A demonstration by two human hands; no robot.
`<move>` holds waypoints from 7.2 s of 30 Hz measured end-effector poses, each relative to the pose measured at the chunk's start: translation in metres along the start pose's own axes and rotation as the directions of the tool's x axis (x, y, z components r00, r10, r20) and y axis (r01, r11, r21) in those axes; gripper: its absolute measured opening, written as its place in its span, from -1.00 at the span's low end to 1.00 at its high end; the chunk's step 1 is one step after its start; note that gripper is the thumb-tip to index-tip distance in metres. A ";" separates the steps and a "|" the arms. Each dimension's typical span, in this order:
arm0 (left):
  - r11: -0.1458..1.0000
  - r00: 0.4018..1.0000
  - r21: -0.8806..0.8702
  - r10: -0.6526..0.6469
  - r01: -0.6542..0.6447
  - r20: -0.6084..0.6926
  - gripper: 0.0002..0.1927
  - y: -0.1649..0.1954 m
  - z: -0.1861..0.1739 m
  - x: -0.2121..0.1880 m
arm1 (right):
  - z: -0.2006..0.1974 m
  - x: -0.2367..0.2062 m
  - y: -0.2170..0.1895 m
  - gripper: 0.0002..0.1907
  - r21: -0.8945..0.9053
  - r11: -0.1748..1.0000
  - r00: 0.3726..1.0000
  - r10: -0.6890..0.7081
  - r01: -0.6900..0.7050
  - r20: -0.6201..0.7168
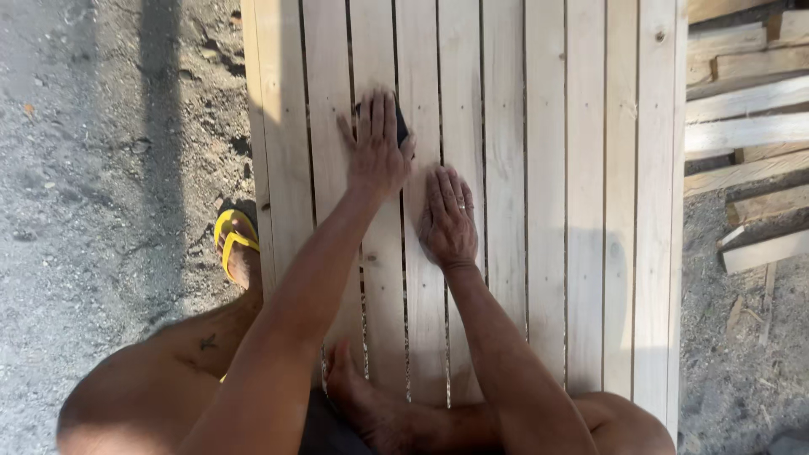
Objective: The person sits on the ground and sands a slatted wooden panel using a small sanding block, rubbing along the slats and gaps by hand, working across different sections of the panel throughout the episode.
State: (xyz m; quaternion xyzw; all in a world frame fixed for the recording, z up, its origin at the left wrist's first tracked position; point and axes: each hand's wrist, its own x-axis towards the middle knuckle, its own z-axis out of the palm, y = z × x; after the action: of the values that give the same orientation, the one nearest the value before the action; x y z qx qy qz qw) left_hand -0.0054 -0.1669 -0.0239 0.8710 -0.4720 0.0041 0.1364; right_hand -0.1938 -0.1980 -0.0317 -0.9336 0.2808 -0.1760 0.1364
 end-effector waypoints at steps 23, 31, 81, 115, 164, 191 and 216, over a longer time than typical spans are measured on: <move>1.000 0.988 -0.005 -0.005 0.006 0.154 -0.16 0.035 -0.023 -0.151 | -0.004 0.005 -0.002 -0.43 -0.019 1.000 1.000 0.001 -0.001 0.009; 0.995 0.994 -0.004 -0.102 0.101 -0.036 -0.21 0.001 -0.006 0.007 | 0.001 0.001 0.000 -0.46 -0.067 0.997 1.000 -0.025 0.024 -0.012; 0.985 0.990 -0.139 -0.089 0.104 0.109 -0.06 -0.026 -0.042 -0.057 | -0.005 0.009 -0.006 -0.44 0.028 1.000 1.000 0.009 -0.009 -0.006; 0.952 0.975 -0.221 -0.222 0.211 -0.025 -0.17 0.003 -0.027 -0.134 | -0.007 0.012 -0.010 -0.50 -0.016 0.999 0.997 -0.029 0.028 -0.073; 0.962 0.992 -0.243 -0.129 0.124 -0.007 -0.35 0.000 -0.042 -0.144 | -0.002 0.021 -0.050 -0.51 -0.001 1.000 1.000 -0.031 0.031 0.001; 0.943 0.890 -0.156 -0.329 0.293 -0.316 -0.66 0.003 -0.035 -0.148 | 0.000 0.017 -0.048 -0.47 0.024 1.000 1.000 -0.021 0.020 0.008; 0.947 0.895 -0.128 -0.320 0.294 -0.310 -0.59 0.010 -0.030 -0.113 | 0.001 0.016 -0.049 -0.51 0.021 0.999 0.999 -0.029 0.030 -0.031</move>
State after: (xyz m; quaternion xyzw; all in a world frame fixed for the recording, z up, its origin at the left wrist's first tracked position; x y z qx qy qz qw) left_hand -0.0728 -0.0723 -0.0081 0.9158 -0.2992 0.1084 0.2452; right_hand -0.1575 -0.1677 -0.0107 -0.9333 0.2672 -0.1952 0.1395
